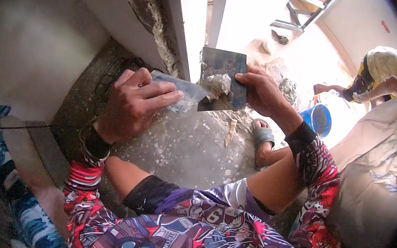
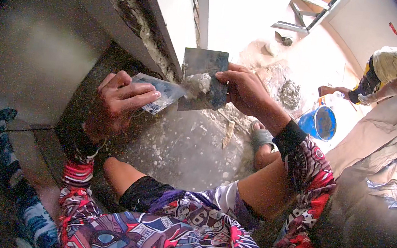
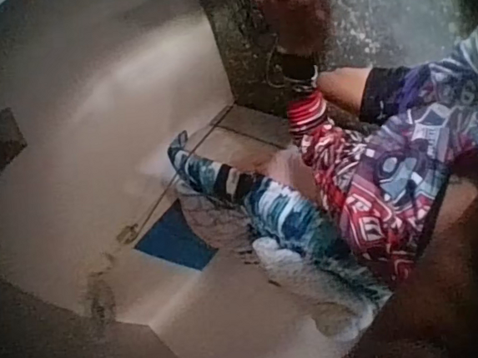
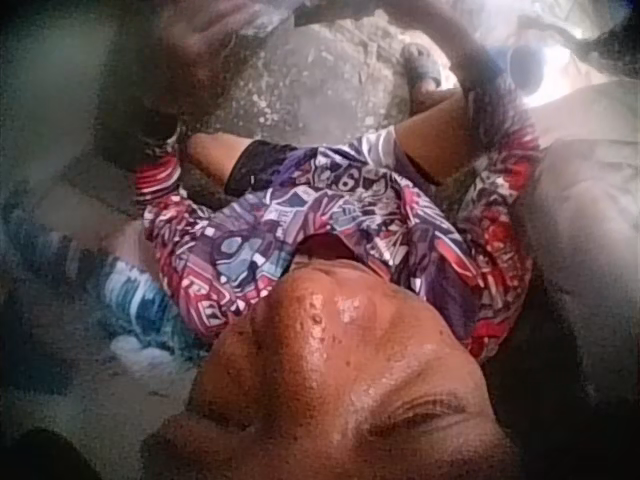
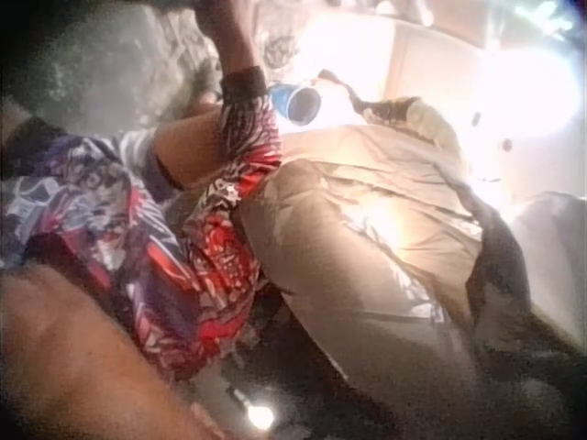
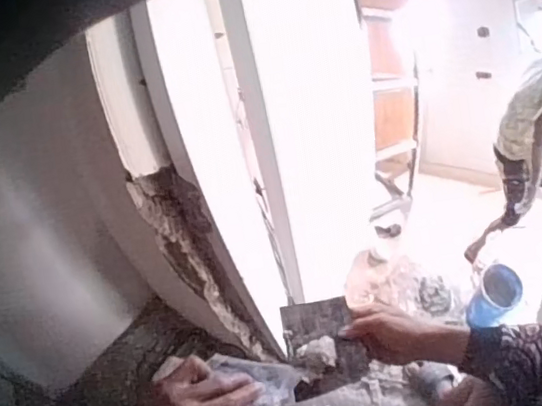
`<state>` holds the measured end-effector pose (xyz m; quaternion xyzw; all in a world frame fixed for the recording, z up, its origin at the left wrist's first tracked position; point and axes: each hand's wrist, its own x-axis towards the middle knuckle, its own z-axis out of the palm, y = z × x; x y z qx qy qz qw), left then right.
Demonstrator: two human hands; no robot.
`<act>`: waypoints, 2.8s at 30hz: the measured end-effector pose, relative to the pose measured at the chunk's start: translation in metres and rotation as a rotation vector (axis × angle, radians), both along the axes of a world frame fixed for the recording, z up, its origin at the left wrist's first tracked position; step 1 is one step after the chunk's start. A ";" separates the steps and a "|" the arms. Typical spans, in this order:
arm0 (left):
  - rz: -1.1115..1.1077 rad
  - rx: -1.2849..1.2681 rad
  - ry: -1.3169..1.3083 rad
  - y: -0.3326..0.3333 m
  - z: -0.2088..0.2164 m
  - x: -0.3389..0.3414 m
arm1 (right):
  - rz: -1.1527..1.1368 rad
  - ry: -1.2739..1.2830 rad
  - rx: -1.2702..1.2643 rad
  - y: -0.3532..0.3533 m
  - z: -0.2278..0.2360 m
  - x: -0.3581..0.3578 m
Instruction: The person applies wet concrete to a damaged section of a wall using two trowels to spread and smooth the material.
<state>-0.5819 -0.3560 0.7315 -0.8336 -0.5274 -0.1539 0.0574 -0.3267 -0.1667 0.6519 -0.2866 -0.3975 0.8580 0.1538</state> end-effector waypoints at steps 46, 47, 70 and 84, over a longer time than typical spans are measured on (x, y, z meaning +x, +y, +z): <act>0.263 -0.795 -2.145 0.018 -0.091 0.010 | -0.278 -0.031 -0.006 0.004 0.010 -0.012; 0.341 -0.524 -1.799 0.017 -0.104 0.007 | -0.294 -0.021 -0.023 0.004 0.011 -0.012; 0.798 1.273 -0.487 0.156 -0.019 0.028 | -0.217 0.006 0.056 0.007 0.006 0.002; 0.685 0.985 -0.377 0.129 -0.012 0.008 | -0.184 0.015 0.091 0.005 0.008 0.004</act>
